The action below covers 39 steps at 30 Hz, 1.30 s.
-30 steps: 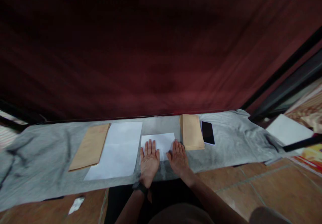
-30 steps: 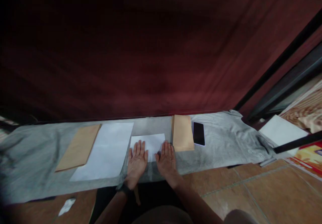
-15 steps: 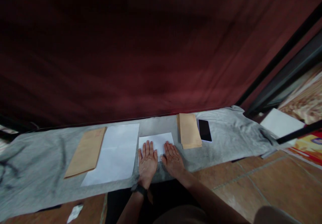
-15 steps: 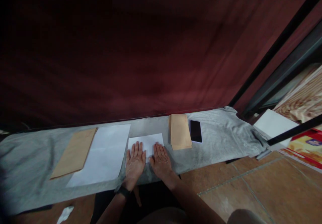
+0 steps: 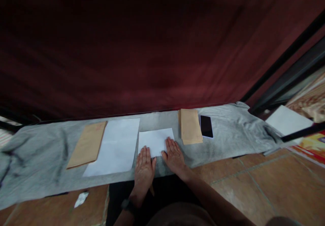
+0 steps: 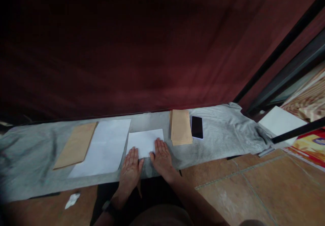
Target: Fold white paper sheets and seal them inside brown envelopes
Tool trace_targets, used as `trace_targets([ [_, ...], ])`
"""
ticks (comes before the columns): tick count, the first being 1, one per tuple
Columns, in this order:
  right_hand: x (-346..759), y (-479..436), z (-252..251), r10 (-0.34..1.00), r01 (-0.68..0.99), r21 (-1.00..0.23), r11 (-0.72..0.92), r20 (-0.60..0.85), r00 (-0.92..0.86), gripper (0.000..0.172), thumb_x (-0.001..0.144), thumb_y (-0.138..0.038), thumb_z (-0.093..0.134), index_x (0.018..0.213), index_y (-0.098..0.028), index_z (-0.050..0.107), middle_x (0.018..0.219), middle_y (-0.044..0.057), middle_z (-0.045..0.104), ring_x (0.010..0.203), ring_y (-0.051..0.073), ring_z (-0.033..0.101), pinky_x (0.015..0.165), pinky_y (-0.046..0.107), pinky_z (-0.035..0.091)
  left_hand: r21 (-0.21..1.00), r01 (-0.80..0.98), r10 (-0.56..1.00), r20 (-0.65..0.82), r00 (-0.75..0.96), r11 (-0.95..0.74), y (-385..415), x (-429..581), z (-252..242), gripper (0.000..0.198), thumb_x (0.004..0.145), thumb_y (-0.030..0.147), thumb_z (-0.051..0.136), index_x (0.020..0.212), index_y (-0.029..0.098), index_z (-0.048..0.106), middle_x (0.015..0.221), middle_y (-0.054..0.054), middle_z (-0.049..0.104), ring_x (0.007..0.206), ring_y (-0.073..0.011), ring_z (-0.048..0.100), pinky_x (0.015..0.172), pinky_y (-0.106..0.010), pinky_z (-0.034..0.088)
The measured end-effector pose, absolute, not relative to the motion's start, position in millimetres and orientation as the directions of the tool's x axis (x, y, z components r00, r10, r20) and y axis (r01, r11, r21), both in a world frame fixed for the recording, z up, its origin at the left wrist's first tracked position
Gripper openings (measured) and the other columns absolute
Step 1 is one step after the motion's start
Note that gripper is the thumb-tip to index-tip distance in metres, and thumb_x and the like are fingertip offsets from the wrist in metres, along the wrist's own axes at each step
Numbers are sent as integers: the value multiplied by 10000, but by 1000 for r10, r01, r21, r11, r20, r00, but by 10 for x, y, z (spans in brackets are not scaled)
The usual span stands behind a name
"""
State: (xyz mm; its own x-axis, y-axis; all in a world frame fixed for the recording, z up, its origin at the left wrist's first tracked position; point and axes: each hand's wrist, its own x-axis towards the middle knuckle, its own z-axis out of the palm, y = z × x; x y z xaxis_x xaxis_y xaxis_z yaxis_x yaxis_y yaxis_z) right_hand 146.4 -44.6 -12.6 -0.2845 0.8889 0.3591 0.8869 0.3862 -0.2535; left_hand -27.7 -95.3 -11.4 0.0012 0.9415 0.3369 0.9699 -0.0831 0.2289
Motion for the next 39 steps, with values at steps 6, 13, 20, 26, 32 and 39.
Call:
trace_targets([
  [6, 1684, -607, -141, 888, 895, -233, 381, 361, -285, 639, 1038, -410, 421, 1553, -46, 322, 1577, 183, 375, 1464, 284, 368, 1207, 454, 299, 218, 975, 935, 351, -48, -31, -1115, -247, -92, 666, 1027, 454, 335, 1527, 15, 338, 1561, -260, 385, 1474, -348, 347, 1180, -543, 338],
  [13, 1677, -646, -27, 901, 887, -261, 381, 320, -293, 574, 1042, -360, 399, 1521, -44, 392, 1571, 182, 388, 1474, 288, 350, 1210, 476, 301, 225, 974, 949, 311, -39, -34, -1124, -211, -9, 638, 1020, 436, 354, 1521, 42, 373, 1577, -245, 362, 1498, -358, 289, 1193, -579, 297],
  [20, 1405, -765, 49, 829, 783, -294, 547, 314, -462, 531, 1042, -407, 437, 1511, -156, 440, 1577, 93, 411, 1466, 224, 368, 1219, 418, 301, 238, 970, 960, 280, -27, -43, -1209, -235, 45, 551, 1009, 388, 380, 1505, 155, 446, 1611, -159, 336, 1517, -331, 248, 1207, -581, 265],
  [26, 1667, -841, 6, 862, 844, -246, 476, 321, -393, 600, 1031, -388, 446, 1546, -92, 358, 1580, 132, 391, 1473, 242, 355, 1222, 423, 293, 231, 970, 959, 283, 14, -83, -1009, -212, 99, 574, 1013, 333, 303, 1510, 66, 409, 1564, -190, 411, 1492, -306, 322, 1216, -544, 270],
  [32, 1748, -866, 6, 869, 862, -231, 451, 334, -365, 571, 1020, -383, 461, 1520, -110, 417, 1552, 120, 442, 1446, 243, 402, 1208, 417, 323, 238, 963, 958, 280, 60, -129, -440, -3, 76, 588, 1009, 362, 335, 1543, 117, 354, 1607, -146, 349, 1528, -276, 231, 1224, -535, 243],
  [39, 1484, -460, 152, 904, 844, -356, 402, 299, -305, 440, 1052, -318, 369, 1409, -156, 570, 1495, 74, 531, 1385, 210, 485, 1175, 388, 382, 220, 967, 944, 325, 48, -125, -347, -180, -121, 584, 1006, 363, 315, 1527, 107, 385, 1593, -178, 368, 1516, -286, 267, 1208, -542, 255],
])
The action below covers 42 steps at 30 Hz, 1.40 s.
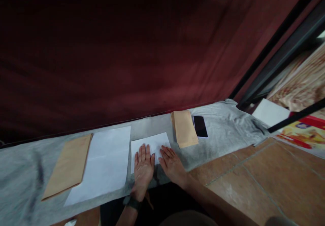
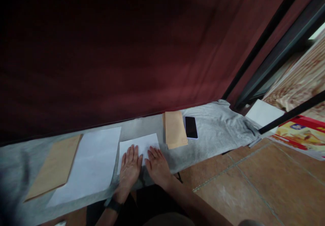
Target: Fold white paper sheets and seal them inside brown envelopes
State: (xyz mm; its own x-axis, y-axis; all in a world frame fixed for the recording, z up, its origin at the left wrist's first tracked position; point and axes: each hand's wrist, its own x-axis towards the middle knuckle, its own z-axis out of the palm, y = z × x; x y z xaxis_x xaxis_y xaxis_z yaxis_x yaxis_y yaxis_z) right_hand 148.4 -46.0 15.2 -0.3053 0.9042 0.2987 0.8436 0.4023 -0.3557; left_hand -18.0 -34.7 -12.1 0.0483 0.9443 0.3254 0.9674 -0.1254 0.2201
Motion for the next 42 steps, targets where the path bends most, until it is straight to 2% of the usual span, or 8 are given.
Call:
trace_targets([
  [5, 1187, 64, 119, 886, 840, -329, 432, 330, -326, 462, 1051, -345, 393, 1444, -145, 529, 1546, 104, 457, 1439, 234, 414, 1189, 431, 355, 237, 961, 944, 323, 60, -142, -182, -240, -77, 558, 994, 323, 316, 1500, 119, 440, 1569, -167, 421, 1473, -307, 358, 1164, -526, 347],
  [9, 1193, 222, -40, 921, 898, -296, 325, 314, -230, 525, 1039, -413, 440, 1478, -128, 483, 1559, 142, 425, 1451, 254, 395, 1195, 437, 331, 231, 965, 931, 363, 34, -125, -15, -254, -94, 568, 999, 325, 315, 1506, 95, 424, 1587, -190, 379, 1503, -322, 292, 1189, -552, 300],
  [15, 1279, 215, -181, 940, 939, -293, 181, 333, -77, 609, 1033, -412, 427, 1521, -49, 391, 1568, 195, 391, 1466, 303, 360, 1189, 473, 314, 240, 970, 922, 382, -60, -36, -15, -224, -164, 617, 1003, 356, 314, 1526, 32, 357, 1570, -235, 384, 1498, -324, 301, 1196, -535, 297],
  [24, 1323, 219, -215, 940, 941, -286, 179, 332, -77, 632, 1030, -384, 410, 1530, -2, 349, 1571, 234, 367, 1451, 337, 371, 1187, 507, 290, 213, 974, 923, 355, -150, 76, -6, -139, -70, 615, 1011, 352, 316, 1473, -45, 406, 1517, -281, 439, 1455, -354, 379, 1173, -533, 343],
  [26, 1326, 215, -223, 937, 938, -290, 187, 340, -82, 634, 1029, -380, 399, 1532, 0, 341, 1571, 240, 364, 1452, 341, 366, 1180, 521, 292, 209, 977, 929, 349, -122, 50, -36, -97, -65, 595, 1014, 347, 323, 1482, -9, 414, 1526, -257, 441, 1468, -341, 359, 1177, -534, 339],
  [31, 1344, 219, -232, 937, 935, -291, 204, 336, -100, 649, 1025, -384, 393, 1533, 14, 328, 1569, 253, 361, 1460, 344, 346, 1176, 522, 290, 159, 982, 957, 285, 49, -98, -172, 7, -84, 525, 1017, 329, 351, 1528, 218, 405, 1604, -77, 377, 1515, -262, 272, 1226, -515, 267],
  [38, 1352, 199, -241, 922, 935, -278, 222, 373, -108, 642, 1034, -393, 373, 1531, 11, 334, 1572, 254, 358, 1452, 348, 356, 1164, 518, 308, 166, 986, 959, 282, -35, -13, -302, -158, -75, 580, 1023, 332, 326, 1536, 63, 349, 1592, -175, 356, 1501, -276, 300, 1214, -483, 308],
  [42, 1369, 212, -232, 921, 938, -263, 225, 372, -117, 647, 1035, -396, 367, 1531, 19, 331, 1567, 258, 363, 1447, 355, 363, 1161, 519, 317, 172, 985, 960, 276, -38, -11, -464, -218, -20, 578, 1024, 347, 346, 1543, 94, 353, 1599, -167, 338, 1500, -290, 296, 1212, -499, 312],
])
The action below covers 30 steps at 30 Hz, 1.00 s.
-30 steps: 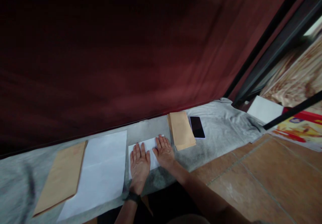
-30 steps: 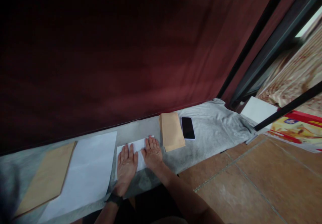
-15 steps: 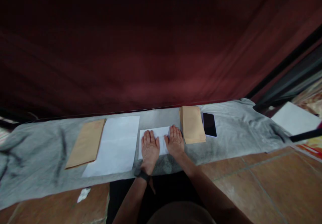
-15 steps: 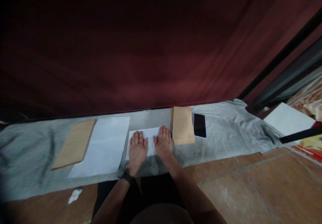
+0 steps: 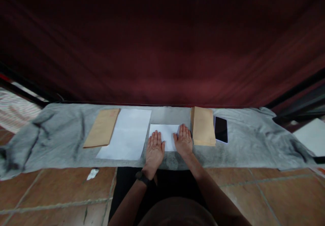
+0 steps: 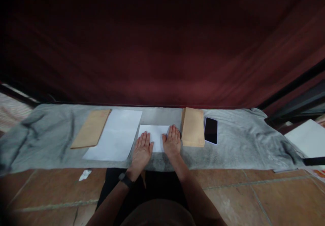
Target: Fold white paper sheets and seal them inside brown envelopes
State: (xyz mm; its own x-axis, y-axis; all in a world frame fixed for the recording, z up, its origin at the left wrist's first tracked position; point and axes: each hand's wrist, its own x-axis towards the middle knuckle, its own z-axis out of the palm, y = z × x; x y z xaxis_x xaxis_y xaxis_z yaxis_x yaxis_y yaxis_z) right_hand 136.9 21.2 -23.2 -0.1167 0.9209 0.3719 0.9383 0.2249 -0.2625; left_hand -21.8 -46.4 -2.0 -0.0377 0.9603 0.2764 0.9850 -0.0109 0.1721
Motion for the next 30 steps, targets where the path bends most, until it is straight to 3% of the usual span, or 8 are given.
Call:
trace_targets([
  [5, 1343, 168, -109, 930, 935, -258, 242, 336, -148, 603, 1036, -350, 365, 1532, -9, 343, 1590, 233, 335, 1465, 337, 344, 1172, 520, 307, 141, 990, 971, 237, -14, -21, -573, -196, 63, 558, 1016, 355, 405, 1543, 175, 378, 1623, -135, 302, 1503, -293, 287, 1230, -498, 270],
  [9, 1276, -145, -4, 858, 837, -237, 493, 291, -423, 531, 1054, -303, 321, 1542, -101, 369, 1626, 137, 305, 1498, 273, 294, 1204, 474, 283, 128, 992, 982, 188, -7, -17, -567, -195, 102, 570, 1011, 330, 408, 1557, 176, 345, 1629, -142, 287, 1510, -292, 266, 1228, -502, 272],
  [13, 1354, -508, 23, 778, 742, -237, 627, 244, -579, 486, 1065, -302, 335, 1522, -162, 420, 1572, 79, 426, 1464, 218, 367, 1232, 449, 244, 122, 991, 986, 163, 24, -44, -578, -207, 101, 579, 1012, 312, 391, 1568, 166, 315, 1634, -157, 273, 1519, -295, 234, 1229, -500, 263],
  [18, 1542, -632, 41, 730, 702, -205, 682, 234, -641, 478, 1050, -333, 415, 1510, -208, 443, 1576, 62, 421, 1454, 238, 386, 1229, 478, 245, 134, 990, 984, 177, 8, -33, -587, -209, 99, 569, 1015, 322, 378, 1561, 170, 330, 1636, -130, 294, 1523, -284, 237, 1238, -493, 240],
  [24, 1530, -622, 57, 737, 705, -216, 675, 247, -630, 452, 1038, -319, 434, 1462, -183, 511, 1544, 78, 466, 1438, 260, 412, 1224, 499, 255, 149, 974, 976, 164, 144, -169, -485, -255, 140, 527, 1020, 293, 328, 1539, 208, 375, 1613, -30, 368, 1523, -226, 249, 1256, -467, 199],
  [30, 1498, -641, 73, 756, 716, -245, 653, 258, -602, 455, 1030, -316, 444, 1465, -201, 514, 1532, 77, 479, 1420, 265, 438, 1214, 504, 276, 159, 973, 974, 182, 137, -167, -186, -291, 70, 554, 1014, 293, 317, 1556, 182, 338, 1609, -60, 372, 1523, -214, 251, 1259, -467, 166],
])
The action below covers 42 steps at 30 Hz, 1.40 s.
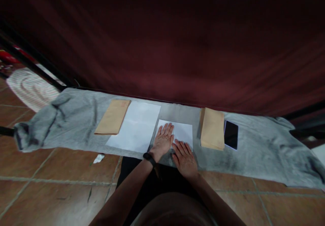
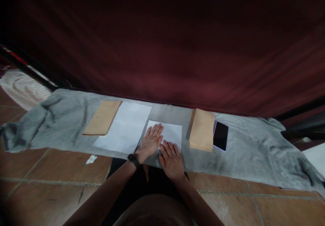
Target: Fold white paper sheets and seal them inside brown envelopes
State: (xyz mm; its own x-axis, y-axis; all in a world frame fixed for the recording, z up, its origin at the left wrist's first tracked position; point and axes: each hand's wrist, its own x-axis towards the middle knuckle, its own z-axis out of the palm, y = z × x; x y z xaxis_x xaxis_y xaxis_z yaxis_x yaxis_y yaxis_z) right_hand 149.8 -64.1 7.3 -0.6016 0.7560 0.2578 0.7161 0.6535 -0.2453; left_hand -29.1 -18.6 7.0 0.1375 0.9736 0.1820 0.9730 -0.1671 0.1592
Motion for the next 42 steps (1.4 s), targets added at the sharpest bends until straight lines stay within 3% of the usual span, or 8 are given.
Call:
trace_targets([
  [12, 1474, -640, 106, 777, 735, -253, 628, 234, -584, 460, 1017, -305, 481, 1463, -198, 516, 1537, 76, 474, 1415, 263, 444, 1219, 491, 259, 166, 982, 985, 157, 67, -93, 164, -282, 101, 556, 1030, 353, 293, 1536, 139, 378, 1596, -103, 390, 1517, -261, 267, 1243, -498, 198],
  [19, 1464, -654, 96, 771, 729, -255, 636, 263, -581, 456, 1011, -288, 486, 1461, -219, 516, 1540, 66, 469, 1420, 262, 439, 1219, 505, 264, 145, 973, 969, 192, 153, -182, -357, -331, 110, 513, 1034, 332, 329, 1535, 243, 390, 1608, -33, 375, 1521, -245, 256, 1248, -495, 214],
  [24, 1491, -652, 114, 773, 719, -283, 634, 253, -582, 450, 1027, -295, 466, 1471, -225, 503, 1542, 69, 466, 1420, 255, 441, 1215, 507, 280, 121, 968, 956, 224, 189, -220, -831, -405, 92, 541, 1022, 342, 381, 1542, 194, 374, 1614, -80, 354, 1517, -252, 263, 1241, -476, 253],
  [29, 1463, -471, 173, 770, 677, -372, 635, 234, -594, 418, 1042, -263, 404, 1432, -225, 548, 1474, 62, 555, 1372, 207, 499, 1187, 448, 366, 94, 968, 944, 263, 199, -231, -1018, -446, 63, 562, 1001, 349, 450, 1537, 194, 383, 1613, -103, 350, 1508, -264, 283, 1230, -474, 287],
  [37, 1068, -5, 192, 648, 560, -380, 736, 156, -746, 424, 1068, -312, 367, 1456, -236, 518, 1524, 32, 499, 1427, 172, 427, 1210, 412, 316, 113, 965, 939, 282, 199, -238, -1019, -433, 94, 468, 974, 454, 499, 1336, 184, 621, 1530, -155, 475, 1465, -304, 376, 1204, -511, 323],
  [42, 790, 296, 133, 593, 522, -327, 788, 172, -787, 392, 1067, -338, 406, 1429, -284, 545, 1541, -3, 478, 1438, 167, 408, 1208, 397, 304, 101, 963, 935, 287, 211, -248, -1028, -452, 93, 430, 945, 485, 545, 1287, 254, 664, 1473, -131, 552, 1418, -322, 448, 1182, -531, 349],
])
